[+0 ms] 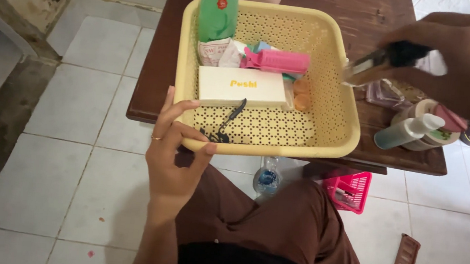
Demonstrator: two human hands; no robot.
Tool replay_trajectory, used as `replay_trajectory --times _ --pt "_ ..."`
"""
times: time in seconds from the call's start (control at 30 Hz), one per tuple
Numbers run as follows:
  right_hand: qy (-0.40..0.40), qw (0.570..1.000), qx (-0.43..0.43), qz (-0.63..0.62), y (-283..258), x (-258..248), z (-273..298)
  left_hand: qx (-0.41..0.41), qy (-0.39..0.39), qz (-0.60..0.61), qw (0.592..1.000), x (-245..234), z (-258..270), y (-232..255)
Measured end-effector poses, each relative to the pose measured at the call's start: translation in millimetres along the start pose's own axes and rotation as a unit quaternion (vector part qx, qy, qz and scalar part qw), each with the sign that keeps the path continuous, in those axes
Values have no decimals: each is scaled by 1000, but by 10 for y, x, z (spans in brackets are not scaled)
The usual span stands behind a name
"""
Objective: The person places various personal care items into a yellow plastic basket held on their lap. They add a tube, a white box, a small orange item, a pink hair clip, a black hair tie, a small bottle, and several small plastic containers one by one.
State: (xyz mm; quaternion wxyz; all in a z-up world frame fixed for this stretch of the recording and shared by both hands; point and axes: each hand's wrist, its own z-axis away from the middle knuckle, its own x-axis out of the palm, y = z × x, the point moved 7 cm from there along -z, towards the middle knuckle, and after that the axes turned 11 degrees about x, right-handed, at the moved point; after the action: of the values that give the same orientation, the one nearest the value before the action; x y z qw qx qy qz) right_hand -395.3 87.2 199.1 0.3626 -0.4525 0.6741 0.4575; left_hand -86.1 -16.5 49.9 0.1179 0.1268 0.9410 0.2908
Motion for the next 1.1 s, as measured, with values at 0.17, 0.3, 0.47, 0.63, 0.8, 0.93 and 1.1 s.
replay_trajectory --times 0.17,0.3,0.47,0.63,0.8,0.93,1.1 --pt "-59 993 -67 -82 -869 -132 -339 8 -6 6 1000 -22 22 -53" --pt "-44 962 -160 -218 -1519 -170 -561 4 -24 35 999 -45 59 -123" --pt "-64 957 -192 -207 -1976 246 -734 -9 -38 56 998 -93 91 -187" --pt "-121 962 -196 -146 -2230 698 -802 -10 -66 75 995 -116 89 -196" --pt "-207 941 -99 -249 -2232 806 -918 -15 -67 82 994 -115 71 -184" --pt "-201 923 -99 -311 -2268 803 -928 -15 -65 88 994 -113 85 -197" --pt "-218 913 -43 -342 -2187 838 -895 -6 -59 77 995 -116 63 -177"
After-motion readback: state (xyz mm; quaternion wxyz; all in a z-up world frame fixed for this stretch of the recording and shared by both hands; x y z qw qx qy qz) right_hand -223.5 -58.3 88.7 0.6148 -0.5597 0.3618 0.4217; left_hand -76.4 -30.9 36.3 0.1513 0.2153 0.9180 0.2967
